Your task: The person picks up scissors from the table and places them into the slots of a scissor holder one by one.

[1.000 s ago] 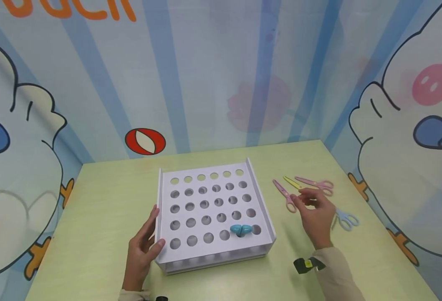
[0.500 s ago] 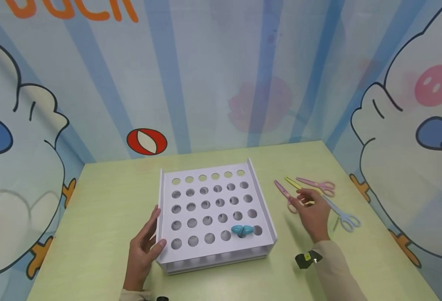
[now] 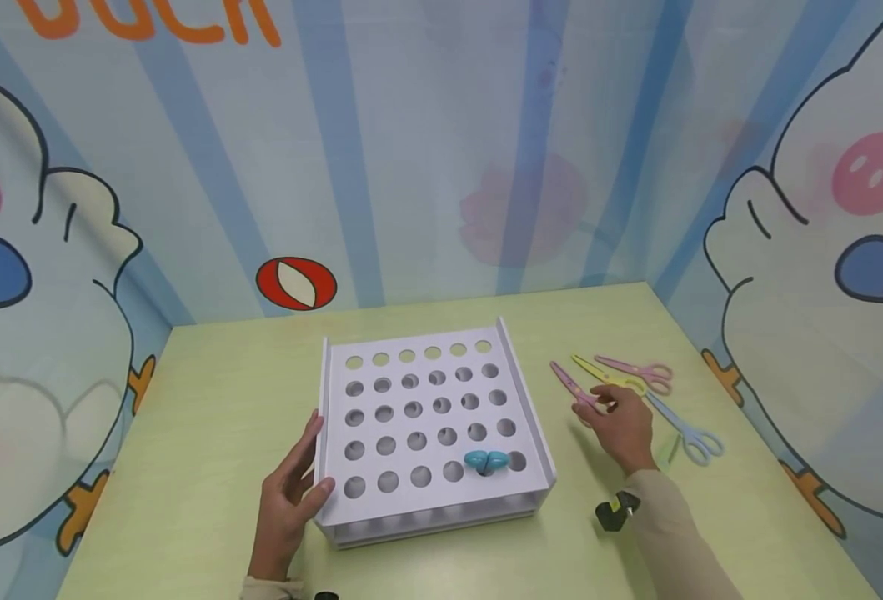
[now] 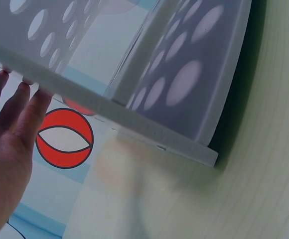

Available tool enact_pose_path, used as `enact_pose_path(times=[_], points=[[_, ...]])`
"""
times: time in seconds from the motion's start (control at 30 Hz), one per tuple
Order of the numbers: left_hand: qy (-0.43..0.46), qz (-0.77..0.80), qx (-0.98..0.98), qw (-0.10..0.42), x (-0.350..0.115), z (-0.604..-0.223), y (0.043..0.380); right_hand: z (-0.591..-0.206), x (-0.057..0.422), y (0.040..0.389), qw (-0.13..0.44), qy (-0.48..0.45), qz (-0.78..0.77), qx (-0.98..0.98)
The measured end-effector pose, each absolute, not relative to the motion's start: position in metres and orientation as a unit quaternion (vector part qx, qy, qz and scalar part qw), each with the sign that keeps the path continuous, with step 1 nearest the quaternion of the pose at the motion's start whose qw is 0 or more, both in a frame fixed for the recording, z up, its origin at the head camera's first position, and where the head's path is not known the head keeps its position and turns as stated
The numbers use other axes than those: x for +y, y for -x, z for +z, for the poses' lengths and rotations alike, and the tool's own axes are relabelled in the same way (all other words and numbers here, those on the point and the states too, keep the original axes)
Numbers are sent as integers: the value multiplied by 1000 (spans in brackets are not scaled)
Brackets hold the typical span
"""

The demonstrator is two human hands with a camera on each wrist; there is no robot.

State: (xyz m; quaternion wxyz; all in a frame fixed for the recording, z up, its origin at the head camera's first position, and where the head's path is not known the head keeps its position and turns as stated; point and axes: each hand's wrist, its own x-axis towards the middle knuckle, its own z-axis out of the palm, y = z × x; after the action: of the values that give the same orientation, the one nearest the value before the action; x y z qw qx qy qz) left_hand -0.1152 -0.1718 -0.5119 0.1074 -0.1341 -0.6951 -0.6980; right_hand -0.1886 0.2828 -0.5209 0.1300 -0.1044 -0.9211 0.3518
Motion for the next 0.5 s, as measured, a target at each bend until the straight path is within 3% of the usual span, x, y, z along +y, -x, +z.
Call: enact_pose_path(times=[0.2, 0.5], points=[[127, -695, -702, 87, -173, -511, 115, -516, 286, 196, 87, 91, 289, -949], [138, -697, -696, 97, -174, -515, 117, -520, 285, 209, 48, 101, 234, -966]])
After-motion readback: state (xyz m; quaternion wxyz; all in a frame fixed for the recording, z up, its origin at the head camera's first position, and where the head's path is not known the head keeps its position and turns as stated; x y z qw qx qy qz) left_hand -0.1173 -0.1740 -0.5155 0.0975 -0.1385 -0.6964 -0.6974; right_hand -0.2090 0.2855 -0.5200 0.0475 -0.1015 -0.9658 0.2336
